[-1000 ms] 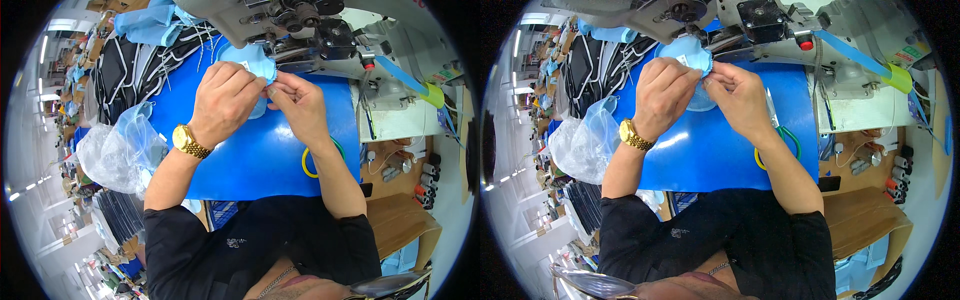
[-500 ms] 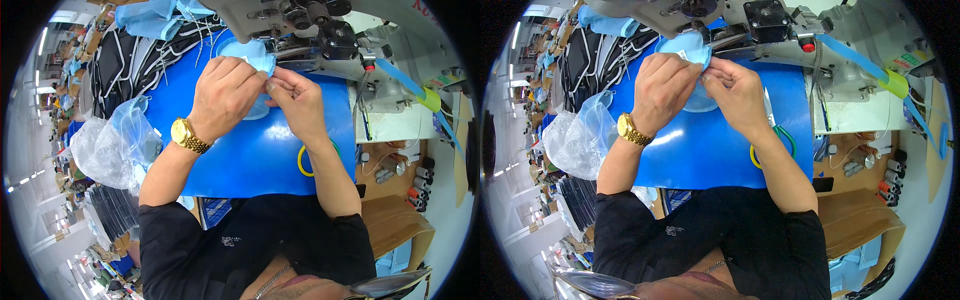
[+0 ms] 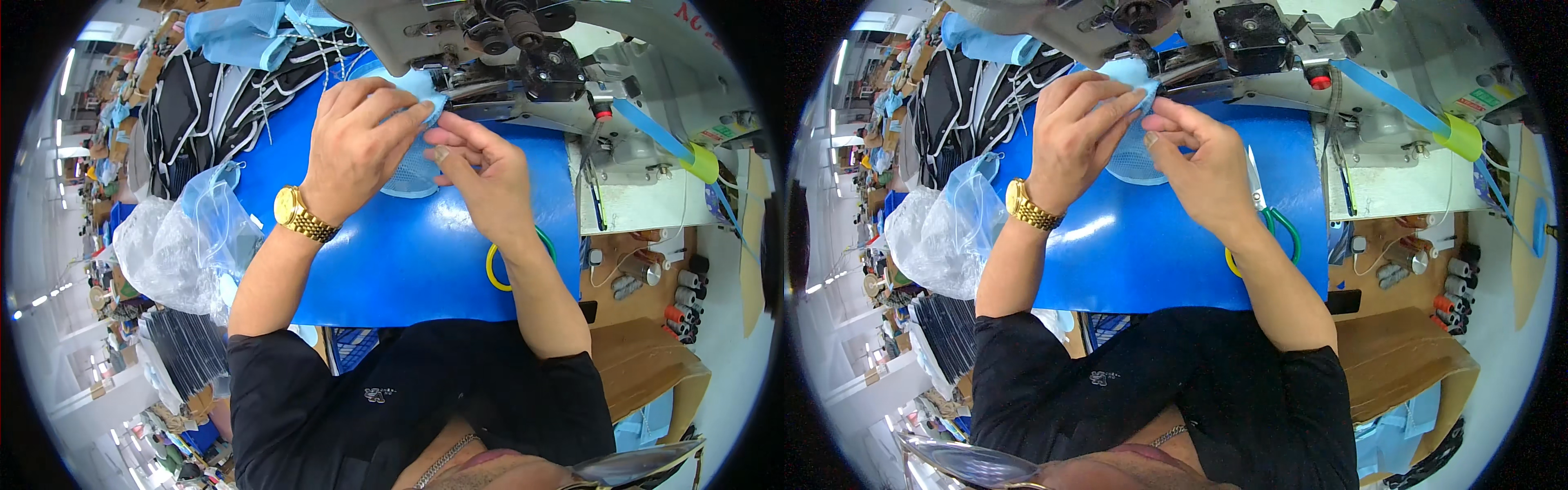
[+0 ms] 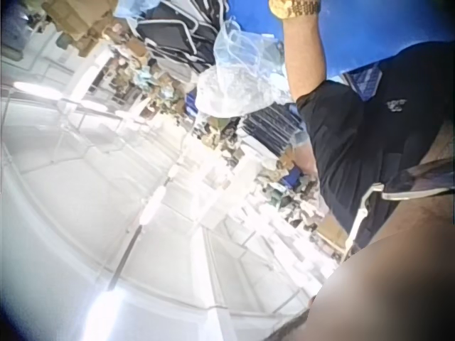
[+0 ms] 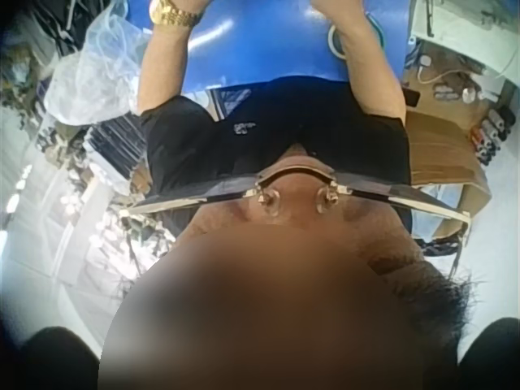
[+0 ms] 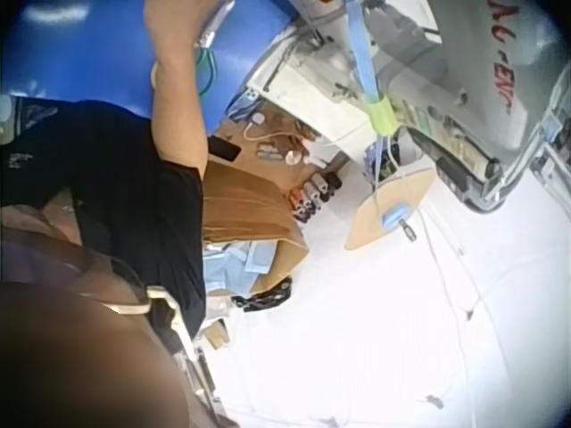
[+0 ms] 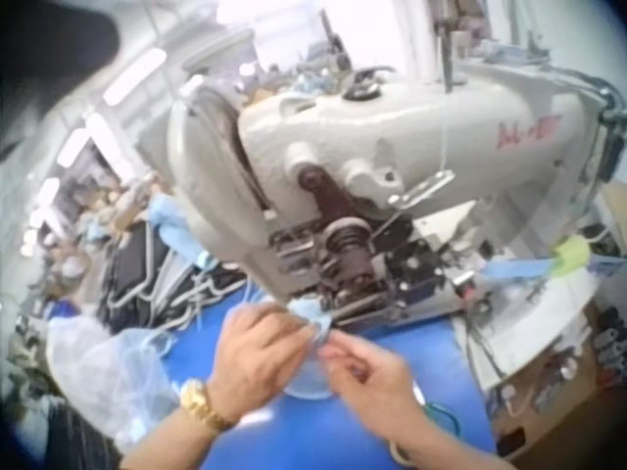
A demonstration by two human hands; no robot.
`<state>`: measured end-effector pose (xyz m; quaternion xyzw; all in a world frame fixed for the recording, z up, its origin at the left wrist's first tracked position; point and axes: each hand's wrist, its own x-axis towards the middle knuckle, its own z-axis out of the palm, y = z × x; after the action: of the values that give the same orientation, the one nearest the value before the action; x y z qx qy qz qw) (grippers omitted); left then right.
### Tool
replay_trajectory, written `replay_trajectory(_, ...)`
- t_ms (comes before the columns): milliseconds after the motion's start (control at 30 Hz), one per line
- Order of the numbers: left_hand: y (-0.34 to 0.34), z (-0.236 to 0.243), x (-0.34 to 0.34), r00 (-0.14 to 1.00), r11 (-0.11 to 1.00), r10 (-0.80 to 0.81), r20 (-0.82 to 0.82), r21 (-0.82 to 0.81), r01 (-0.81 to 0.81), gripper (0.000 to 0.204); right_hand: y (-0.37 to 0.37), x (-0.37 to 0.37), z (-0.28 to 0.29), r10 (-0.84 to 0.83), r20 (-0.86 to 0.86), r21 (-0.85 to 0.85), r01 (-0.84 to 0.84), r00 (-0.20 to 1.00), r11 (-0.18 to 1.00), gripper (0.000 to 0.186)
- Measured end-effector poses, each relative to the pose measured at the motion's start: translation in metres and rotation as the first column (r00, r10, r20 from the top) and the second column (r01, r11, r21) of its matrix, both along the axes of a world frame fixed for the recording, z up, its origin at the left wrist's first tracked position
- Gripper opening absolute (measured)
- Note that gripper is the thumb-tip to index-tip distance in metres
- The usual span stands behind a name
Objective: Assembling and sewing fabric face masks using a sewing machine at a workshop station.
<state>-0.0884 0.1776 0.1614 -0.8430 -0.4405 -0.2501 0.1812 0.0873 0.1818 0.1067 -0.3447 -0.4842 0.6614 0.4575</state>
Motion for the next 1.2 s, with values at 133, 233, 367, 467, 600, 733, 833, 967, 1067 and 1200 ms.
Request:
replay_trajectory(133, -0.002, 0.003, 0.004, 0.999, 0.999, -0.026, -0.039, -0.044, 0.024, 0.030, 0.000, 0.001, -0.002, 0.027, -0.008, -0.021, -0.027, 1.000, 0.999, 0.041)
replay_trajectory(233, -0.004, 0.002, 0.007, 0.997, 0.999, -0.008, -0.073, -0.036, 0.005, 0.030, 0.001, 0.000, -0.002, 0.042, -0.028, 0.043, -0.041, 0.999, 0.998, 0.042)
replay_trajectory(367, -0.003, 0.005, 0.014, 0.992, 1.000, -0.001, -0.123, -0.021, -0.002, 0.027, 0.005, 0.002, -0.002, 0.102, -0.087, -0.003, -0.102, 0.991, 0.995, 0.042)
replay_trajectory(467, -0.006, 0.007, 0.019, 0.990, 0.998, 0.028, -0.139, -0.050, -0.035, 0.027, 0.009, 0.003, 0.000, 0.136, -0.171, -0.046, -0.145, 0.976, 0.988, 0.042)
replay_trajectory(600, -0.006, 0.007, 0.026, 0.988, 0.997, 0.062, -0.145, -0.046, -0.069, 0.027, 0.006, 0.006, 0.002, 0.139, -0.268, -0.102, -0.172, 0.953, 0.980, 0.042)
replay_trajectory(733, -0.007, -0.003, 0.023, 0.992, 0.997, 0.071, -0.107, -0.014, -0.073, 0.024, 0.006, 0.038, 0.002, 0.034, 0.000, -0.041, -0.034, 0.999, 0.999, 0.039)
replay_trajectory(833, -0.006, 0.001, 0.022, 0.998, 0.998, 0.065, -0.020, -0.005, -0.065, 0.021, 0.022, 0.078, 0.017, -0.178, 0.029, 0.087, 0.175, 0.984, 0.981, 0.029)
replay_trajectory(967, -0.008, 0.001, 0.016, 0.991, 0.998, 0.063, 0.117, -0.030, -0.060, 0.023, 0.044, 0.101, 0.036, -0.360, 0.212, 0.365, 0.268, 0.908, 0.891, 0.016)
replay_trajectory(1067, -0.007, 0.002, 0.010, 0.985, 0.995, 0.087, 0.150, -0.053, -0.080, 0.023, 0.049, 0.104, 0.033, -0.366, 0.231, 0.333, 0.280, 0.902, 0.901, 0.018)
replay_trajectory(1200, -0.007, -0.002, 0.000, 0.987, 0.997, 0.066, 0.148, -0.055, -0.059, 0.021, 0.034, 0.084, 0.020, -0.325, 0.043, 0.231, 0.307, 0.945, 0.923, 0.017)
